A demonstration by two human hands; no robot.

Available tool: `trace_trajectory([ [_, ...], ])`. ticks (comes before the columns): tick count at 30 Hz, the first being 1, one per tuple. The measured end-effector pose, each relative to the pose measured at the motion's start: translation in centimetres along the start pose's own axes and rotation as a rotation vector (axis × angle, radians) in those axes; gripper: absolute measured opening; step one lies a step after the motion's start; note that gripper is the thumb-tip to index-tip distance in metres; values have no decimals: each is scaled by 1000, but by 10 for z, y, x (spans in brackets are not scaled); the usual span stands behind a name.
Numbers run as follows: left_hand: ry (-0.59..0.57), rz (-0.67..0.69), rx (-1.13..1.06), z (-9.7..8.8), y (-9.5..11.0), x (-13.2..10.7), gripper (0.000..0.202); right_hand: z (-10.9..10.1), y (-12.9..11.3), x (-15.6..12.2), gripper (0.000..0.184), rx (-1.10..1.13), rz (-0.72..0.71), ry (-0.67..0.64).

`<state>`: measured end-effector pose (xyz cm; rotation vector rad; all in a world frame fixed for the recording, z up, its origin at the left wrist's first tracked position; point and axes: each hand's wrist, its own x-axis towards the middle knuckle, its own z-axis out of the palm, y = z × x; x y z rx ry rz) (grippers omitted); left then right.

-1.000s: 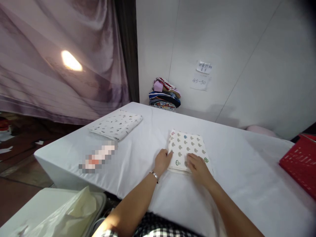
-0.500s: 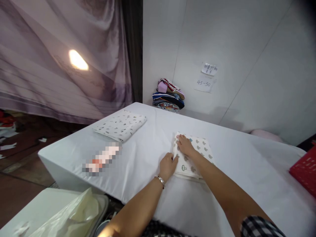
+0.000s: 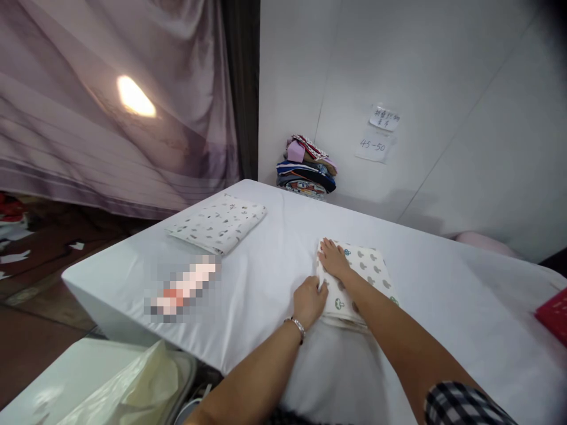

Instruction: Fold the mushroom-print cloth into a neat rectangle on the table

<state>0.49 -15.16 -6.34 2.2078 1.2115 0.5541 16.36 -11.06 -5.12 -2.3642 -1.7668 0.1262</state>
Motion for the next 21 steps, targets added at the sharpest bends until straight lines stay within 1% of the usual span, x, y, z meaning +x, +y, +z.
trace_trajectory([
  [2, -2, -3, -10, -1, 1, 0, 24, 1, 0, 0, 47, 1, -10, 13],
  [5, 5, -16, -46, -2, 2, 0, 21, -3, -1, -3, 47, 47, -2, -2],
  [9, 10, -49, -136, -4, 2, -1, 13, -11, -5, -19, 47, 170, 5, -50],
  [11, 13, -57, -189, -5, 1, -1, 9, -13, -7, -37, 47, 230, -21, -55],
  [13, 6, -67, -259, -6, -1, 1, 14, -14, -8, -61, 47, 321, -42, -35],
  [16, -4, -118, -385, -5, -5, 4, 20, -14, -10, -104, 51, 420, -17, -9],
  [18, -6, -159, -484, -4, -6, 6, 22, -14, -14, -130, 54, 409, -21, -2],
  [21, -48, -236, -709, -5, -5, 7, 26, -14, -25, -156, 62, 304, -108, 12],
])
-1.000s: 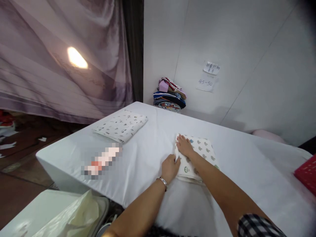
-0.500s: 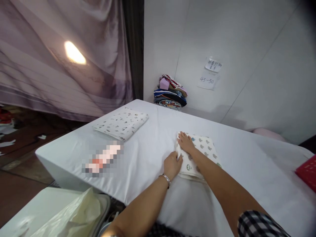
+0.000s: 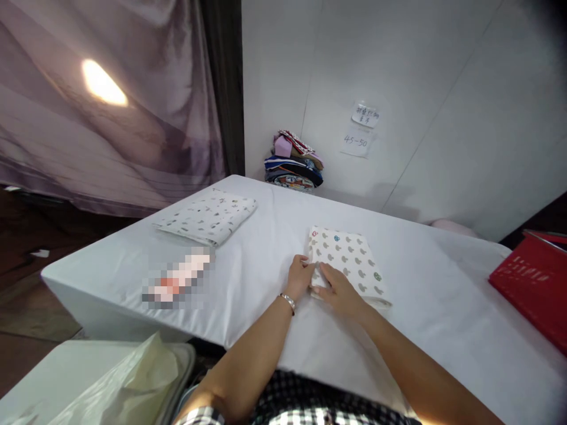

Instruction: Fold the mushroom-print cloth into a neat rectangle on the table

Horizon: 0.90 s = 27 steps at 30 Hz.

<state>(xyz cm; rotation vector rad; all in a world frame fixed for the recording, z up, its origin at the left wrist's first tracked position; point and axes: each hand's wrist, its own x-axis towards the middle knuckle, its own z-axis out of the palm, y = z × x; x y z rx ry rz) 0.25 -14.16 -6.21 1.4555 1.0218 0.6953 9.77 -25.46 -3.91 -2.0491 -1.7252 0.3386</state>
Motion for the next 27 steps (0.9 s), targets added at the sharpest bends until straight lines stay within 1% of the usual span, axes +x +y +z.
trace_trajectory([
  [2, -55, -82, -188, 0, 3, -2, 31, 3, -10, -5, 73, -95, -15, 12],
  [3, -84, -115, -266, 0, 5, -3, 34, 5, -14, -5, 77, -127, -4, 32],
  [4, -119, -142, -332, -1, 7, -4, 35, 6, -17, -3, 76, -134, 20, 61],
  [6, -203, -167, -446, -4, 10, -5, 32, 6, -19, 2, 68, -65, 98, 122],
  [8, -256, -146, -514, -7, 12, -4, 24, 2, -15, 8, 58, 100, 198, 188],
  [10, -223, -114, -503, -9, 11, -3, 16, -4, -7, 12, 49, 301, 277, 264],
  [12, -134, -101, -426, -10, 9, -1, 12, -11, 0, 15, 44, 473, 318, 329],
  [14, -76, -104, -376, -8, 6, 1, 10, -15, 4, 15, 44, 524, 327, 358],
  [15, -68, -104, -369, -8, 5, 2, 10, -15, 4, 14, 45, 472, 309, 353],
  [17, -57, -98, -353, -6, 3, 3, 11, -10, 1, 11, 45, 281, 233, 302],
  [19, -46, -84, -328, -5, 2, 4, 15, 0, -5, 8, 46, 81, 134, 213],
  [21, -30, -60, -285, -5, 1, 4, 18, 13, -13, 6, 51, -99, 48, 142],
  [23, -14, -21, -227, -6, 1, 3, 18, 23, -19, 6, 55, -267, 5, 100],
  [25, -10, 24, -179, -6, 0, 2, 17, 27, -24, 5, 57, -355, -2, 70],
  [27, -19, 73, -111, -6, 0, 0, 20, 25, -24, 4, 59, -339, -25, 61],
])
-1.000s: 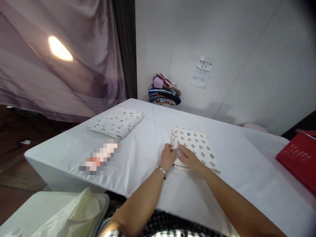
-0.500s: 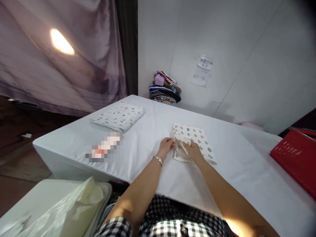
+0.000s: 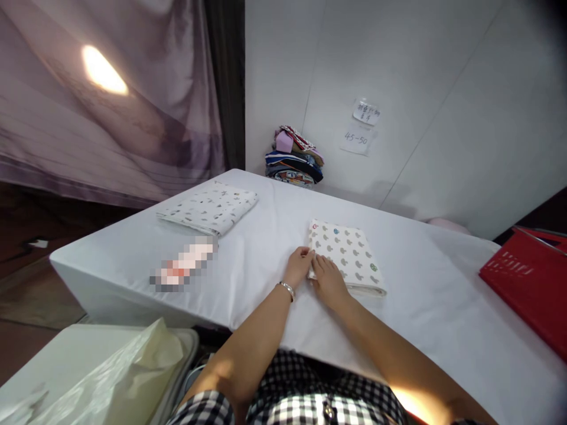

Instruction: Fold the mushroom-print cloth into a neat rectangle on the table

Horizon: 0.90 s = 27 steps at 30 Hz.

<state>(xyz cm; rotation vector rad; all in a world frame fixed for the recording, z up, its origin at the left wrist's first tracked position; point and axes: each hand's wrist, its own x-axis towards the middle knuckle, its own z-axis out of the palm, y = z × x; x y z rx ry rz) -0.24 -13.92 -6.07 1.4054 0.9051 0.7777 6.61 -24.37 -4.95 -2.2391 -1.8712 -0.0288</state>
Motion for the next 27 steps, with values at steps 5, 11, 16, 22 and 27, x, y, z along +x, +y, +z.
trace_trajectory([
  [5, -52, 65, 313, 1, -1, -3, 28, -20, 33, -9, 43, 259, -81, 17],
  [11, -73, 80, 411, 1, -1, -4, 23, -27, 93, -26, 40, 97, 244, 140],
  [16, -79, 73, 411, 2, -3, -5, 23, -19, 122, -32, 45, 245, 303, 63],
  [22, -67, 107, 414, 2, -9, -2, 25, -15, 151, -48, 44, 507, 478, 250],
  [27, -33, 134, 413, 4, -11, 0, 27, -13, 153, -66, 50, 790, 701, 337],
])
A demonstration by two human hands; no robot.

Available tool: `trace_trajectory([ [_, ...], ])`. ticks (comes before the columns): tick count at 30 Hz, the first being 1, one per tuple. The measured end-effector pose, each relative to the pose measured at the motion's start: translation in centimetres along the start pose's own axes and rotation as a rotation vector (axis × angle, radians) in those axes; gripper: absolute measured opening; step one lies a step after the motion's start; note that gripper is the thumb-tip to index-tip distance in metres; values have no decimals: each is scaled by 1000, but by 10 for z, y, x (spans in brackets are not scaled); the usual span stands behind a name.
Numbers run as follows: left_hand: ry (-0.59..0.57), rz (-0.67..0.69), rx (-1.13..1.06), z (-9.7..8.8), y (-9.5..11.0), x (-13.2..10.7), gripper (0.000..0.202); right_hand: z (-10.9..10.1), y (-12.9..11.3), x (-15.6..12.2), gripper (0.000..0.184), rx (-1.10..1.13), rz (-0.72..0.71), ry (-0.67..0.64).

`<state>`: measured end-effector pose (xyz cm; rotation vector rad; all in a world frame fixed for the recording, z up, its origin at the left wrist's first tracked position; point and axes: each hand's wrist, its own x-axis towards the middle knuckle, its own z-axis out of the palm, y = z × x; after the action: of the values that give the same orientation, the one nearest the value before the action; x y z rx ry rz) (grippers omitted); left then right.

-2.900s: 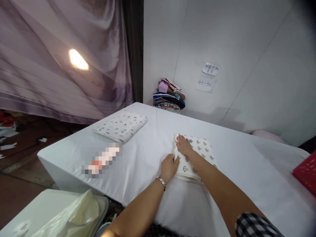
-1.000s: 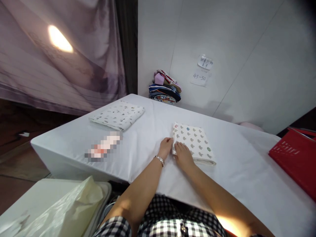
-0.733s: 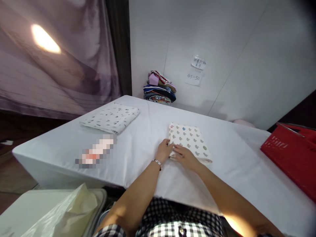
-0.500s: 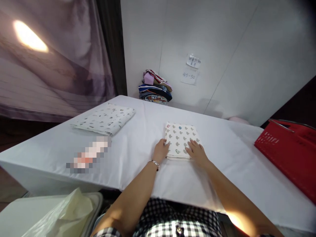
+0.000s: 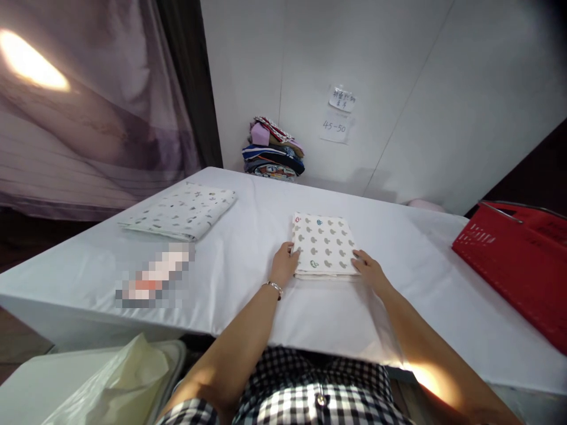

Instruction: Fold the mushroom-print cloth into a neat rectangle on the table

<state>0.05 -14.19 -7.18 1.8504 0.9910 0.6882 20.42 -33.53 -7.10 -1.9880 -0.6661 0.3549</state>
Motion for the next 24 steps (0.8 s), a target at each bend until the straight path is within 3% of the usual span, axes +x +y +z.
trace_trajectory([
  [6, 90, 155, 55, -1, -3, 1, 31, -9, -5, -6, 55, 209, 143, 24],
  [11, 205, 506, 240, -4, 10, -14, 28, -13, -9, -4, 60, 376, 242, -27],
  [13, 127, 695, 345, 0, 19, -26, 30, -14, -10, -1, 62, 415, 273, -45],
  [16, -82, 896, 500, 13, 28, -43, 39, -15, -8, 5, 65, 428, 294, -53],
  [20, -180, 874, 638, 26, 25, -50, 48, -14, -1, 10, 68, 429, 312, -69],
  [24, -216, 842, 635, 24, 23, -47, 47, -10, 2, 6, 68, 417, 260, -85],
])
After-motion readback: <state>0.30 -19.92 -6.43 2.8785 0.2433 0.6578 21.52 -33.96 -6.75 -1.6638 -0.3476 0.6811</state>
